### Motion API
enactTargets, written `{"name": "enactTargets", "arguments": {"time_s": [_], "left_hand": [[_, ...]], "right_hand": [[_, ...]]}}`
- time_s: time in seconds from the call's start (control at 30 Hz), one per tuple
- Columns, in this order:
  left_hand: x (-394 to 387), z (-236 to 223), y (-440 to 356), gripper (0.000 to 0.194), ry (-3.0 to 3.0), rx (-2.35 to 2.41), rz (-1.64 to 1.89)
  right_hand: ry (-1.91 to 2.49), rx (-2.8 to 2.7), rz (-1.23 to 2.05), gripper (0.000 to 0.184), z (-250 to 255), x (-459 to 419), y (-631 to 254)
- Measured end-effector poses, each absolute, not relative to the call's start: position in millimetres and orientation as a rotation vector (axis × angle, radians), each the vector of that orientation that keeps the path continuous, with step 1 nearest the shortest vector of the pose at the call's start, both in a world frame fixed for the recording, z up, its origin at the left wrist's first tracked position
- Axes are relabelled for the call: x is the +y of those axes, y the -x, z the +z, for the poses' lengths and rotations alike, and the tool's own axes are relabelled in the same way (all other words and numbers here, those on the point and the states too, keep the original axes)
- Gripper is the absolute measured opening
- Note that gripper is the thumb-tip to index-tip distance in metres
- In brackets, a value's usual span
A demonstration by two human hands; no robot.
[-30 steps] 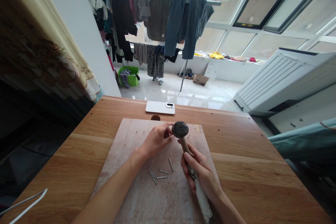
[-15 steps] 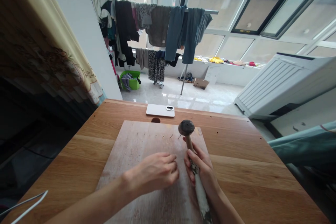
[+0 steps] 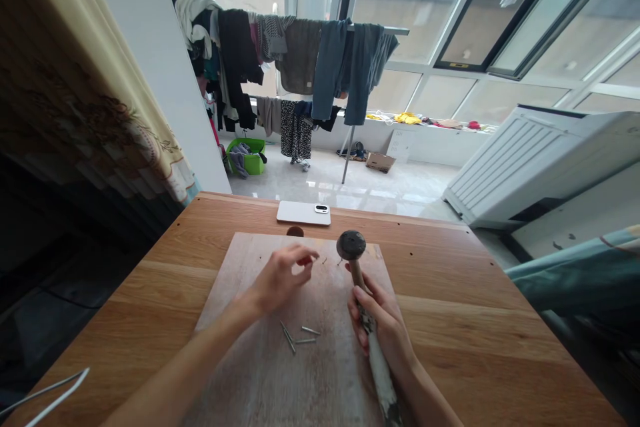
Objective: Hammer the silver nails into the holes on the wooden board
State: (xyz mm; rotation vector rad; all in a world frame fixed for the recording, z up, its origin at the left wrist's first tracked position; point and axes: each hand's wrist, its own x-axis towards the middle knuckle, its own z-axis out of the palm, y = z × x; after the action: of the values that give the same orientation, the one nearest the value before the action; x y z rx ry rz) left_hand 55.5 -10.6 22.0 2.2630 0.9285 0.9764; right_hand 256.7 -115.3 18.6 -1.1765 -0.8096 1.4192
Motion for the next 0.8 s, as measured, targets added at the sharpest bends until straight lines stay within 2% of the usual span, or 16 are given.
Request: {"name": "enactTargets", "arguments": {"time_s": [0.1,0.2,0.3,0.57,0.8], "left_hand": [[7,12,-60,0.011,-1.861,1.103,1.153],[10,3,-64,0.005,-1.820,1.109,1.081],[5,-2,-64,0.008,-1.897,1.069,0.992],[5,-1,-60,0.011,-2.031,1.108,1.025],[4,-4,-61,0.014,-2.121,1.080,1.026]], "right_hand": [[1.169,-0.822,1.421,0.061,18,-116,-258],[1.174,-0.817,1.418,0.060,17,-116,-259],[1.174,-0.822,1.418,0.060,17,-116,-259],[1.170,-0.837,1.397,0.064,17,-112,-258],[1.109,-0.836,1.520,0.061,45,-106,-246]]}}
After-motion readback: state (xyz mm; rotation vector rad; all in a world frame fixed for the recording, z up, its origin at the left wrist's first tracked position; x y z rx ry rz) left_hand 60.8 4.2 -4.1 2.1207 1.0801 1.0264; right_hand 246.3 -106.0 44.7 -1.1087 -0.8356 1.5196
